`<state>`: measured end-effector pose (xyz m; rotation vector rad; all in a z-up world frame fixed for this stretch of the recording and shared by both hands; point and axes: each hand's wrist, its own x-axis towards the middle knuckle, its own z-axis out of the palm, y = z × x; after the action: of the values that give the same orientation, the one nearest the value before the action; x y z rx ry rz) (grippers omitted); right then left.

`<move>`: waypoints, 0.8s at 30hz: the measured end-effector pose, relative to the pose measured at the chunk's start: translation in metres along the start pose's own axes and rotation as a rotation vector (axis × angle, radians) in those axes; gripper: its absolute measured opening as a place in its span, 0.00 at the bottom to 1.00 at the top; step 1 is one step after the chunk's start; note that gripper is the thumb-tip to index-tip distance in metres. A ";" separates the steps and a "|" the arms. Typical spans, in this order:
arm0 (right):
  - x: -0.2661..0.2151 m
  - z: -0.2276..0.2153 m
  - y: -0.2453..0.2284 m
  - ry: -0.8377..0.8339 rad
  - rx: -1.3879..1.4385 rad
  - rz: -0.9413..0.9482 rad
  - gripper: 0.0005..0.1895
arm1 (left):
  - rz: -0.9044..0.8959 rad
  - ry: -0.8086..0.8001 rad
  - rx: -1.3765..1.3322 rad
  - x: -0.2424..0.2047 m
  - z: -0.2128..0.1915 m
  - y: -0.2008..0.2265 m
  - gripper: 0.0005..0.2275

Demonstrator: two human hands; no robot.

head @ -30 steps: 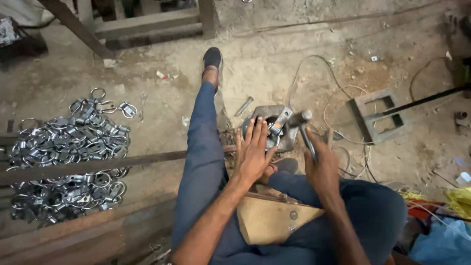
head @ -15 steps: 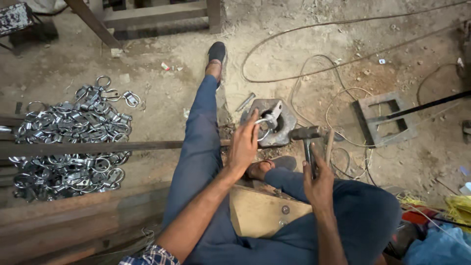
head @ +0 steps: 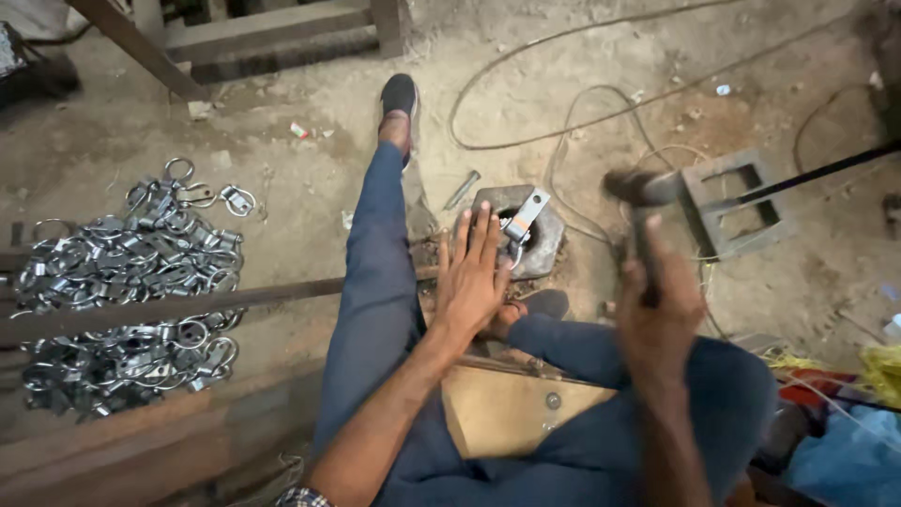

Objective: The person sits on the floor and repeatedly hammers a metal piece placed on an anvil. The person holds the metal piece with the left hand and strikes it with a hammer in the right hand.

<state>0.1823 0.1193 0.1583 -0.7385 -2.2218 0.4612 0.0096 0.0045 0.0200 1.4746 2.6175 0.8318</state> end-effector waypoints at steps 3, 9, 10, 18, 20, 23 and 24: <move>0.026 -0.011 -0.015 0.108 -0.060 0.089 0.26 | 0.004 -0.018 -0.023 0.000 -0.006 0.001 0.36; 0.024 0.059 0.012 -0.114 -0.086 0.076 0.26 | -0.016 -0.057 0.067 0.003 -0.007 0.005 0.37; 0.018 0.064 0.018 -0.155 -0.058 0.023 0.28 | -0.017 -0.069 0.084 0.001 -0.007 0.004 0.37; -0.056 0.047 0.038 -0.255 0.285 0.545 0.31 | -0.019 -0.012 0.025 0.002 -0.001 0.004 0.38; -0.090 0.044 0.037 -0.181 0.549 0.662 0.27 | -0.013 0.001 -0.012 -0.002 0.000 0.003 0.38; -0.129 0.045 0.055 -0.179 0.594 1.037 0.18 | -0.001 0.006 -0.063 0.001 0.002 -0.001 0.39; -0.135 0.048 0.069 -0.208 0.572 1.109 0.14 | 0.003 -0.006 -0.071 0.002 0.004 -0.002 0.38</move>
<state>0.2477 0.0829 0.0183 -1.5806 -1.5033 1.6665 0.0083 0.0067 0.0161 1.4614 2.5543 0.9091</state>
